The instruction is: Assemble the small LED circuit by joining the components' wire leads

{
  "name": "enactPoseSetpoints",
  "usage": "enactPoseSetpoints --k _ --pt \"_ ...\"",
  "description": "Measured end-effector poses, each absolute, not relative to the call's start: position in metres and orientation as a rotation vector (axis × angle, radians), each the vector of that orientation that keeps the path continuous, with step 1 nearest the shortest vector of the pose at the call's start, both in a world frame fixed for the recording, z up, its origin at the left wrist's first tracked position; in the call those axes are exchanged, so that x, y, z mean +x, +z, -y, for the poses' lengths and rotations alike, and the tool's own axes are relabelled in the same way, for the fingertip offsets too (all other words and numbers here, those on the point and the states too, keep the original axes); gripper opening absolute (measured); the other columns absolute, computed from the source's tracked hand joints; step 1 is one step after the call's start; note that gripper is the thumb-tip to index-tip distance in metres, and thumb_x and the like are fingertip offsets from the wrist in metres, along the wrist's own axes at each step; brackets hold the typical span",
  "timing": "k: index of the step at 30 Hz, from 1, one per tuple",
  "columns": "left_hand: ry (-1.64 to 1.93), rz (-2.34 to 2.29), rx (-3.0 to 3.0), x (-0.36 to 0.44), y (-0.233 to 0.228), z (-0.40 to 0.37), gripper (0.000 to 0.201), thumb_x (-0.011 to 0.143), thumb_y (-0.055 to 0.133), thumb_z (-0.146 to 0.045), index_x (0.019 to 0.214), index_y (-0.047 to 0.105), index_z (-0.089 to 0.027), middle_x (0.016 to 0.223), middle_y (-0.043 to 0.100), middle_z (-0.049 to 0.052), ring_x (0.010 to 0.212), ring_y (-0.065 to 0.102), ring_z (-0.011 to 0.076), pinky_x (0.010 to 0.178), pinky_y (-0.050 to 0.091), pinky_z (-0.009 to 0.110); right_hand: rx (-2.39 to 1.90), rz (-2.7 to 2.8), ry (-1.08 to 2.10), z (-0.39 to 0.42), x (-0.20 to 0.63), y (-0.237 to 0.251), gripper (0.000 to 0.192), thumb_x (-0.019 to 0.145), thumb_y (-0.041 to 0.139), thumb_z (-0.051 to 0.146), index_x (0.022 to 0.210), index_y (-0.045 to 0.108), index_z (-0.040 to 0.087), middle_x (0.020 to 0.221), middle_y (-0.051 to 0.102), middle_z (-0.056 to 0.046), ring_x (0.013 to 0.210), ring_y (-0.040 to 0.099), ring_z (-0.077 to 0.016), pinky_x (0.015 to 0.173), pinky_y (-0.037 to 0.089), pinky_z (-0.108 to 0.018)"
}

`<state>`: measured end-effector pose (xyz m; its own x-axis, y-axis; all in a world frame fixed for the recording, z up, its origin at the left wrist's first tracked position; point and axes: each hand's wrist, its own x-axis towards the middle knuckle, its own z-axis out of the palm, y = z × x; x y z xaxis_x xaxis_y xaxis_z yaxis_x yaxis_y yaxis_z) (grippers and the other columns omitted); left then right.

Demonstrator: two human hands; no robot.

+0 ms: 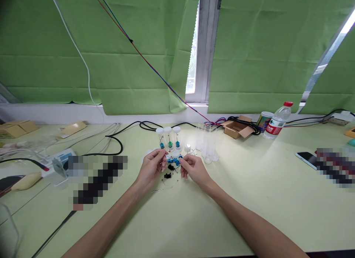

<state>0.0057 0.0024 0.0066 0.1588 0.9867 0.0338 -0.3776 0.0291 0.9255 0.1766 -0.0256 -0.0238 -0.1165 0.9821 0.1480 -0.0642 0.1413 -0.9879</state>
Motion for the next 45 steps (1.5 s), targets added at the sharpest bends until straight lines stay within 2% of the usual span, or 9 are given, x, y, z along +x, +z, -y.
enactPoseSetpoints --k 14,22,29,38,45 --pt "1.209 -0.774 1.11 0.004 0.005 -0.004 0.03 0.075 0.075 -0.041 0.084 0.065 -0.014 0.067 0.058 0.0 0.051 0.051 0.0084 0.049 0.045 0.023 -0.99 1.313 1.208 0.025 0.176 -0.024 0.041 0.083 0.064 0.057 0.072 0.056 0.018 0.057 0.058 0.002 0.046 0.055 -0.0116 0.046 0.044 -0.024" --pt "1.182 -0.762 1.171 0.001 0.002 -0.008 0.027 0.08 0.07 -0.04 0.089 0.066 -0.015 0.067 0.055 -0.001 0.052 0.052 0.0092 0.054 0.047 0.025 -1.005 1.293 1.201 0.024 0.177 -0.022 0.041 0.082 0.065 0.057 0.071 0.057 0.018 0.057 0.057 0.001 0.046 0.055 -0.0118 0.046 0.044 -0.025" --pt "1.169 -0.83 1.235 0.001 0.004 -0.007 0.031 0.077 0.072 -0.043 0.091 0.066 -0.015 0.073 0.061 0.002 0.054 0.053 0.0093 0.055 0.048 0.025 -1.032 1.278 1.189 0.022 0.179 -0.026 0.041 0.082 0.064 0.058 0.073 0.058 0.018 0.058 0.059 0.001 0.047 0.056 -0.0119 0.046 0.044 -0.024" --pt "1.212 -0.951 1.44 0.001 0.0 -0.012 0.035 0.078 0.067 -0.049 0.088 0.064 -0.016 0.075 0.062 0.004 0.062 0.06 0.0155 0.052 0.048 0.026 -1.046 1.261 1.177 0.022 0.178 -0.025 0.043 0.081 0.064 0.059 0.072 0.058 0.018 0.057 0.059 0.001 0.047 0.056 -0.0118 0.046 0.044 -0.024" --pt "1.245 -1.099 1.637 -0.002 -0.006 -0.013 0.03 0.084 0.06 -0.049 0.084 0.063 -0.019 0.065 0.047 -0.004 0.048 0.042 0.0084 0.046 0.038 0.022 -1.042 1.268 1.161 0.023 0.179 -0.024 0.041 0.083 0.063 0.058 0.074 0.059 0.018 0.058 0.059 0.001 0.047 0.056 -0.0114 0.046 0.044 -0.023"
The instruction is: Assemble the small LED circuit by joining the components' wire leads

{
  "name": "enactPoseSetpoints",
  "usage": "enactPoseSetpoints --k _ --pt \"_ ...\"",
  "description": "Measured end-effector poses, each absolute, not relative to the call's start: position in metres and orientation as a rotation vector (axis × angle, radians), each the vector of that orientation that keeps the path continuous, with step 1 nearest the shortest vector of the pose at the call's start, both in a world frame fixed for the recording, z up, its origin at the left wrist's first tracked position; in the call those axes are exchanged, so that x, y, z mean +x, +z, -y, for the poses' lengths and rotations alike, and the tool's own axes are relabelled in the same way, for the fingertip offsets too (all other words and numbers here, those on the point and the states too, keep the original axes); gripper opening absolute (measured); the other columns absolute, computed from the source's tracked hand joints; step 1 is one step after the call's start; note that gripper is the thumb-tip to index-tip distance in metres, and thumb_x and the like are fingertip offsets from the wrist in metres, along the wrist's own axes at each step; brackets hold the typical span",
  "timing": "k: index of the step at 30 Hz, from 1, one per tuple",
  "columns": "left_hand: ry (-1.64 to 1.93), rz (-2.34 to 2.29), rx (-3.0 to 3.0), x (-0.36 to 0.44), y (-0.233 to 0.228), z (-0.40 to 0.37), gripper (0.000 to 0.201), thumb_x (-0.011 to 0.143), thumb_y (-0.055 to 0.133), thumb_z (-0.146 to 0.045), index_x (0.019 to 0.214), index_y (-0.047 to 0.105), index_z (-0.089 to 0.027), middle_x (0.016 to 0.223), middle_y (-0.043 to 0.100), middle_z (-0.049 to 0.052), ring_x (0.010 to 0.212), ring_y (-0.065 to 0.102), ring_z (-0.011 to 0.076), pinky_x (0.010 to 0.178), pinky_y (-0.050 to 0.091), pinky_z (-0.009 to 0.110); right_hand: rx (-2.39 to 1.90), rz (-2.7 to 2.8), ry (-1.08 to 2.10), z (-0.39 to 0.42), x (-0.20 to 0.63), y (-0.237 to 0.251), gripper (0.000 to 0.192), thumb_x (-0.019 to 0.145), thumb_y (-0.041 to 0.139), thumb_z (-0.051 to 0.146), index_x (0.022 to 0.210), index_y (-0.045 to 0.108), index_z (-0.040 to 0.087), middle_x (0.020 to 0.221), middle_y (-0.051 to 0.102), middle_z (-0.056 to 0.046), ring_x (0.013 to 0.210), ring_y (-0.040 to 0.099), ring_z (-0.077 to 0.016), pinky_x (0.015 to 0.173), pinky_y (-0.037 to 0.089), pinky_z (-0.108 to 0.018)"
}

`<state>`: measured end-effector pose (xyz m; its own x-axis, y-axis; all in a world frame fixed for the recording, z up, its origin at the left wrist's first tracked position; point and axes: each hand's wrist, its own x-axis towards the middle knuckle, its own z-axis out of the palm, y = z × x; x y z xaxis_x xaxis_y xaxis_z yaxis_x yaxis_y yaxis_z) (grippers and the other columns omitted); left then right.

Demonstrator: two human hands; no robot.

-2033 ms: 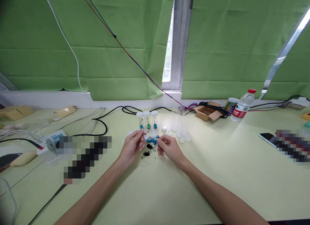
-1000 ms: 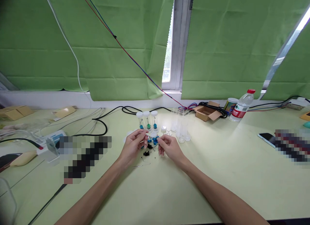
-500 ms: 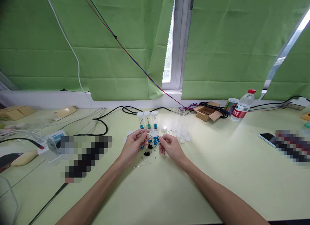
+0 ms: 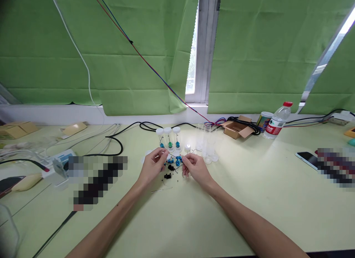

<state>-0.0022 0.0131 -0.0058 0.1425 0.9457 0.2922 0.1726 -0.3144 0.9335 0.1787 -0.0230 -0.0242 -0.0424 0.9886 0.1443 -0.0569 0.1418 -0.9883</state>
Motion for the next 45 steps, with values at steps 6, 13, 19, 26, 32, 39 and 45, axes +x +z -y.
enactPoseSetpoints --k 6,13,19,26,32,39,45 --pt "1.243 -1.109 1.589 -0.0007 -0.0037 -0.0124 0.032 0.083 0.062 -0.05 0.087 0.063 -0.019 0.059 0.042 -0.006 0.043 0.036 0.0069 0.042 0.034 0.021 -1.031 1.28 1.159 0.0218 0.179 -0.025 0.039 0.084 0.063 0.056 0.079 0.061 0.018 0.059 0.059 0.001 0.047 0.056 -0.0115 0.046 0.045 -0.024" --pt "1.172 -1.051 1.476 -0.0004 -0.002 -0.0107 0.036 0.08 0.064 -0.052 0.093 0.062 -0.019 0.055 0.05 -0.005 0.037 0.044 0.0097 0.037 0.04 0.024 -1.039 1.284 1.153 0.0222 0.1791 -0.0241 0.038 0.084 0.063 0.056 0.079 0.062 0.018 0.058 0.058 0.002 0.047 0.056 -0.0114 0.046 0.044 -0.023" --pt "1.222 -1.006 1.45 0.0011 -0.0013 -0.0103 0.038 0.08 0.064 -0.054 0.086 0.065 -0.017 0.068 0.06 0.001 0.042 0.048 0.009 0.043 0.047 0.025 -1.041 1.291 1.162 0.0242 0.1779 -0.0223 0.04 0.083 0.062 0.058 0.079 0.061 0.019 0.058 0.058 0.002 0.048 0.055 -0.0124 0.047 0.045 -0.025" --pt "1.204 -0.955 1.384 0.0014 0.0011 -0.0092 0.039 0.081 0.064 -0.051 0.099 0.066 -0.016 0.101 0.07 0.012 0.05 0.061 0.0114 0.05 0.049 0.026 -1.036 1.303 1.176 0.0251 0.1773 -0.022 0.04 0.083 0.063 0.058 0.079 0.062 0.018 0.058 0.058 0.001 0.047 0.055 -0.0121 0.047 0.045 -0.025" --pt "1.23 -0.92 1.358 0.0033 0.002 -0.0075 0.037 0.081 0.065 -0.05 0.095 0.061 -0.017 0.099 0.071 0.012 0.053 0.063 0.0131 0.05 0.049 0.026 -1.025 1.308 1.172 0.0236 0.1774 -0.0239 0.039 0.084 0.062 0.057 0.08 0.062 0.018 0.057 0.058 0.002 0.046 0.055 -0.012 0.046 0.045 -0.025" --pt "1.23 -1.005 1.484 0.0059 0.0005 -0.0049 0.036 0.078 0.067 -0.05 0.091 0.068 -0.017 0.066 0.062 0.001 0.043 0.051 0.0105 0.044 0.042 0.024 -1.02 1.314 1.172 0.0244 0.1768 -0.0237 0.04 0.083 0.062 0.058 0.078 0.061 0.018 0.057 0.058 0.002 0.046 0.055 -0.012 0.047 0.045 -0.025" --pt "1.257 -1.081 1.514 0.0036 0.0007 -0.0062 0.037 0.076 0.069 -0.051 0.085 0.074 -0.016 0.048 0.046 -0.004 0.04 0.036 0.0079 0.04 0.029 0.023 -1.021 1.309 1.171 0.0254 0.1772 -0.0218 0.041 0.083 0.062 0.059 0.079 0.061 0.019 0.058 0.058 0.002 0.046 0.055 -0.0119 0.047 0.044 -0.025"
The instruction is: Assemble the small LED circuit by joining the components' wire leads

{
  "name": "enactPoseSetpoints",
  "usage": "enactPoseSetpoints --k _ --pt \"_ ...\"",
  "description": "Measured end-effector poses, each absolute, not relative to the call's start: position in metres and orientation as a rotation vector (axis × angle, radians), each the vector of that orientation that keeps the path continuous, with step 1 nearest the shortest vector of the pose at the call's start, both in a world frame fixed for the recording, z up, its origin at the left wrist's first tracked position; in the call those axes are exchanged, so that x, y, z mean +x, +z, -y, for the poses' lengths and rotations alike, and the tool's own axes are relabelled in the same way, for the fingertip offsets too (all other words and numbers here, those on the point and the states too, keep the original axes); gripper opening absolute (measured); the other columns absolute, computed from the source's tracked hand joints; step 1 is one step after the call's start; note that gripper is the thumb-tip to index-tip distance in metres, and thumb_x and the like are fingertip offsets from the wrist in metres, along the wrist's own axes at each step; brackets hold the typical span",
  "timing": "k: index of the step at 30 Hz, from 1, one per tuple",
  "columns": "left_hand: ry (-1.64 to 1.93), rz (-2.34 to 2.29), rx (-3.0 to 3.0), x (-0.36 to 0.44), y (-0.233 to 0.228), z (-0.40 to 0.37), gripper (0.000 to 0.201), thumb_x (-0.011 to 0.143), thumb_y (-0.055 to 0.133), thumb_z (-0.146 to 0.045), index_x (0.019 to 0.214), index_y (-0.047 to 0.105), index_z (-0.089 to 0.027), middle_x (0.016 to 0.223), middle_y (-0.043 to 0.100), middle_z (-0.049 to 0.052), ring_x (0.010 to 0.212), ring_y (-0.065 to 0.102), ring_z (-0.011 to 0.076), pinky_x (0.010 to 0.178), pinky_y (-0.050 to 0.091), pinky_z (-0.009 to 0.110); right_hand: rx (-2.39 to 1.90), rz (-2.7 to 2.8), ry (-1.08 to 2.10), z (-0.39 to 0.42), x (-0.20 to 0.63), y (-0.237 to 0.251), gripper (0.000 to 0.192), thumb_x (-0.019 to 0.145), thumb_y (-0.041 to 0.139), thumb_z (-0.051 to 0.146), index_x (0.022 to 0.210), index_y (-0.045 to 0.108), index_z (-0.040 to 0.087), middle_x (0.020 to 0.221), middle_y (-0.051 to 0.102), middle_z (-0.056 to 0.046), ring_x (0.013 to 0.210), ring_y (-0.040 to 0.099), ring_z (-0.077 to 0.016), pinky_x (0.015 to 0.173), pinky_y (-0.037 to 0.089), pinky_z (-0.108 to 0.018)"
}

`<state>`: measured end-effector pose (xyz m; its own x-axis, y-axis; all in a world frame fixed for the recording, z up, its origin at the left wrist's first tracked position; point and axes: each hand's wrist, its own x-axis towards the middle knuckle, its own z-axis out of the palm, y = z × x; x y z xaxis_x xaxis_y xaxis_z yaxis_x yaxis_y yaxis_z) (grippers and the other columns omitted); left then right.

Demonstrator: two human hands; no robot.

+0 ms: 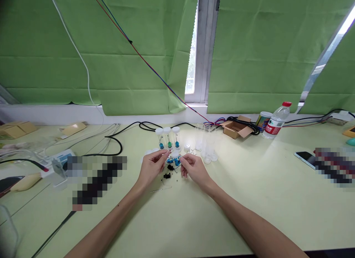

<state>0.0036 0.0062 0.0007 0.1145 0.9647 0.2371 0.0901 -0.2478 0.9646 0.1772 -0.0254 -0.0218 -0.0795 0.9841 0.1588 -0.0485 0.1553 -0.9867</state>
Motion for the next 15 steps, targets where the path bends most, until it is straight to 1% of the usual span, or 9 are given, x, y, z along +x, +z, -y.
enactPoseSetpoints --k 3,6,9,12,15 --pt "1.229 -1.024 1.445 0.0035 0.0017 -0.0064 0.036 0.075 0.071 -0.051 0.088 0.073 -0.017 0.048 0.046 -0.005 0.038 0.035 0.007 0.039 0.027 0.022 -1.03 1.305 1.168 0.0257 0.1771 -0.0209 0.042 0.082 0.062 0.061 0.078 0.061 0.019 0.058 0.058 0.002 0.047 0.055 -0.0121 0.047 0.044 -0.025" --pt "1.217 -0.937 1.392 0.0032 0.0034 -0.0055 0.033 0.077 0.07 -0.049 0.086 0.072 -0.017 0.052 0.048 -0.004 0.039 0.039 0.007 0.04 0.032 0.022 -1.033 1.307 1.169 0.0258 0.1767 -0.0209 0.043 0.081 0.062 0.061 0.078 0.061 0.018 0.058 0.058 0.002 0.047 0.054 -0.0121 0.047 0.045 -0.025" --pt "1.201 -0.873 1.355 0.0025 0.0038 -0.005 0.034 0.08 0.067 -0.049 0.079 0.07 -0.016 0.059 0.052 0.0 0.044 0.046 0.0085 0.041 0.037 0.022 -1.033 1.31 1.163 0.0256 0.1763 -0.0214 0.042 0.083 0.061 0.06 0.078 0.061 0.018 0.057 0.058 0.001 0.046 0.054 -0.0122 0.047 0.045 -0.026" --pt "1.184 -0.876 1.387 0.0023 0.0026 -0.0052 0.037 0.082 0.064 -0.05 0.073 0.068 -0.015 0.06 0.054 0.002 0.045 0.048 0.0095 0.041 0.039 0.022 -1.026 1.312 1.163 0.0252 0.1763 -0.0218 0.042 0.083 0.062 0.06 0.078 0.061 0.018 0.057 0.058 0.001 0.046 0.054 -0.0122 0.047 0.045 -0.026" --pt "1.187 -0.874 1.454 0.0033 0.0017 -0.0048 0.034 0.083 0.063 -0.049 0.08 0.068 -0.016 0.062 0.058 0.002 0.045 0.05 0.0097 0.043 0.042 0.023 -1.023 1.312 1.163 0.025 0.1766 -0.0217 0.043 0.081 0.062 0.061 0.079 0.062 0.018 0.057 0.059 0.001 0.046 0.055 -0.0123 0.047 0.045 -0.026"
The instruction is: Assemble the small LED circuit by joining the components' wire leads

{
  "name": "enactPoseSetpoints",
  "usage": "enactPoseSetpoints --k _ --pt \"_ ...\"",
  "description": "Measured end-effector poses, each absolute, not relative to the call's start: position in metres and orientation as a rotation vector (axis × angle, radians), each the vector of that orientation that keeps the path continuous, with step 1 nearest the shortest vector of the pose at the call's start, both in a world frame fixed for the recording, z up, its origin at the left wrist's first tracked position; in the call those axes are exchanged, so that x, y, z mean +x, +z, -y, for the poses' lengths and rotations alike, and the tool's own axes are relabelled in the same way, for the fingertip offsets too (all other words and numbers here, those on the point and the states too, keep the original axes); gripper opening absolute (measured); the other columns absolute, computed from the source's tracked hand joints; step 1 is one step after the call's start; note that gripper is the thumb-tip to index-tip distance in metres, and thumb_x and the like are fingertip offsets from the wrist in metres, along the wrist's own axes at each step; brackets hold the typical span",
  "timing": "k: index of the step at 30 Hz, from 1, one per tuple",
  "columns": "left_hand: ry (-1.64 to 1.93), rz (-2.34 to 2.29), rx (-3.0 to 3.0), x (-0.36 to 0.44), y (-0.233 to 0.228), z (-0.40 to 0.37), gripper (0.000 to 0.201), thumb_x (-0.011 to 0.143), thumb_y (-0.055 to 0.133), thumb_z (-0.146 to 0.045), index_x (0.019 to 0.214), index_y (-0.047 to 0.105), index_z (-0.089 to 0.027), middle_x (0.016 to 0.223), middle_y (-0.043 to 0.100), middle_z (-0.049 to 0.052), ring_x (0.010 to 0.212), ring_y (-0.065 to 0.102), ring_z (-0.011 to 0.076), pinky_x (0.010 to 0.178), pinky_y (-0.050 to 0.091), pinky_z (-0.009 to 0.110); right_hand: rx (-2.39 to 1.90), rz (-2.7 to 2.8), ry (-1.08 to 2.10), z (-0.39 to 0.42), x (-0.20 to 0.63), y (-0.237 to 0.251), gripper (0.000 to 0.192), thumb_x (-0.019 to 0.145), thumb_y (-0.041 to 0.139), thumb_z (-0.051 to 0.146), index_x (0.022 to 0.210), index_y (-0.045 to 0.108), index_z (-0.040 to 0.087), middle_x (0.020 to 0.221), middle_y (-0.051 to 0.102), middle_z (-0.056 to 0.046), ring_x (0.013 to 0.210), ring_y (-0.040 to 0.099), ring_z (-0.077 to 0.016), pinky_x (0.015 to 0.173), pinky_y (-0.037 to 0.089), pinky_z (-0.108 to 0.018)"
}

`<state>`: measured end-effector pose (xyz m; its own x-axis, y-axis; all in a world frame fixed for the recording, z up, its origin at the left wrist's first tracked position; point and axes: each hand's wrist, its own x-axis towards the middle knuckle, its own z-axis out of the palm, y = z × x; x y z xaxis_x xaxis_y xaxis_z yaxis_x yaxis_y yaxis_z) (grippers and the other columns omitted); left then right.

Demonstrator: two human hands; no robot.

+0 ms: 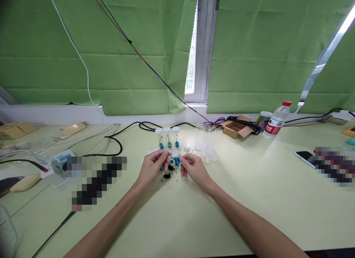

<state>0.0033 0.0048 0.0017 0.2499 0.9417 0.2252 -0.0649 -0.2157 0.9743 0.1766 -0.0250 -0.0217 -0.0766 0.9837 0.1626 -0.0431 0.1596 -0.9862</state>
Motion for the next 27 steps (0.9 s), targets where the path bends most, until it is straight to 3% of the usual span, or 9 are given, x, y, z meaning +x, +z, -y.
enactPoseSetpoints --k 6,10,18,27 --pt "1.229 -0.823 1.488 0.0072 0.0016 -0.0028 0.036 0.088 0.055 -0.049 0.108 0.06 -0.019 0.07 0.061 0.0 0.046 0.056 0.0107 0.044 0.046 0.024 -1.027 1.304 1.168 0.0262 0.1763 -0.0195 0.041 0.082 0.062 0.06 0.078 0.062 0.019 0.058 0.059 0.001 0.047 0.055 -0.0121 0.047 0.045 -0.025" --pt "1.226 -0.807 1.465 0.0074 -0.0001 -0.0032 0.036 0.09 0.053 -0.047 0.114 0.049 -0.021 0.073 0.063 -0.001 0.048 0.059 0.0116 0.046 0.049 0.025 -1.005 1.293 1.175 0.0259 0.1761 -0.0195 0.04 0.083 0.063 0.059 0.079 0.062 0.018 0.058 0.059 0.001 0.047 0.054 -0.0118 0.047 0.045 -0.025" --pt "1.248 -0.84 1.457 0.0077 -0.0045 -0.0058 0.028 0.09 0.055 -0.047 0.094 0.042 -0.022 0.081 0.068 0.002 0.053 0.062 0.0131 0.047 0.049 0.026 -1.009 1.255 1.201 0.0257 0.1758 -0.0201 0.041 0.081 0.065 0.058 0.077 0.061 0.018 0.058 0.059 0.001 0.047 0.055 -0.0116 0.046 0.044 -0.024" --pt "1.453 -1.135 1.619 0.0042 0.0008 -0.005 0.025 0.084 0.064 -0.042 0.078 0.062 -0.018 0.07 0.055 0.0 0.058 0.049 0.011 0.055 0.041 0.023 -0.999 1.245 1.224 0.0255 0.1764 -0.0207 0.041 0.081 0.065 0.058 0.078 0.061 0.017 0.059 0.059 0.001 0.047 0.055 -0.0111 0.046 0.044 -0.024"
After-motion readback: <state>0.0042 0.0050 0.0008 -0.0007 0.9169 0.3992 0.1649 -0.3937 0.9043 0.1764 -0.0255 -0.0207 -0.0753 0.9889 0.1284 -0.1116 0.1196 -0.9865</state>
